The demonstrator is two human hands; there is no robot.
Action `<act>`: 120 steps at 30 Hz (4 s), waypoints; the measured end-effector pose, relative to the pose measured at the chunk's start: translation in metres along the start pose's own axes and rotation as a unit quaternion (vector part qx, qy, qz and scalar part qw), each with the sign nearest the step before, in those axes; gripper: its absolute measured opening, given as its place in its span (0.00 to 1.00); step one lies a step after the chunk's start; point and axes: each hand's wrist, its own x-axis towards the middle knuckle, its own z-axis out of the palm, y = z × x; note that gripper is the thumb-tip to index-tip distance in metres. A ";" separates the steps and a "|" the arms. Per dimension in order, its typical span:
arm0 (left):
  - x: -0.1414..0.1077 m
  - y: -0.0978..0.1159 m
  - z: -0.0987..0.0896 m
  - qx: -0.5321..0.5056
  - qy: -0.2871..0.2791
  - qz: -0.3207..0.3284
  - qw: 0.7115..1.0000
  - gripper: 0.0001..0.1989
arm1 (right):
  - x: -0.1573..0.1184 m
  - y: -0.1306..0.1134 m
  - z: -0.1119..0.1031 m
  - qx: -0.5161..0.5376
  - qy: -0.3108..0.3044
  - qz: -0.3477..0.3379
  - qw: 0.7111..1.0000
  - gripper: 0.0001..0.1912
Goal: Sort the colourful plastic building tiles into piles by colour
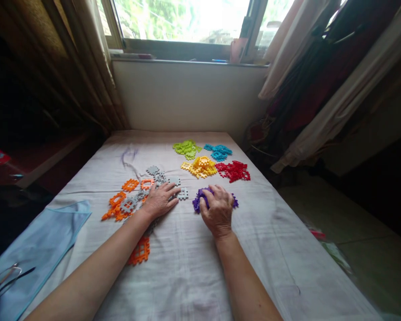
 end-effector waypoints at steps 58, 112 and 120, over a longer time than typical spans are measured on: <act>-0.095 -0.066 -0.023 0.022 -0.010 -0.082 0.996 0.40 | 0.002 -0.056 0.048 0.125 -0.191 -0.144 0.963 0.14; -0.094 -0.070 0.008 -0.049 0.188 -0.174 0.965 0.21 | 0.010 0.000 0.046 -0.014 -0.132 0.113 0.985 0.16; -0.096 -0.100 0.001 -0.106 0.275 -0.183 0.938 0.17 | 0.015 -0.022 0.040 0.000 -0.119 0.093 0.988 0.17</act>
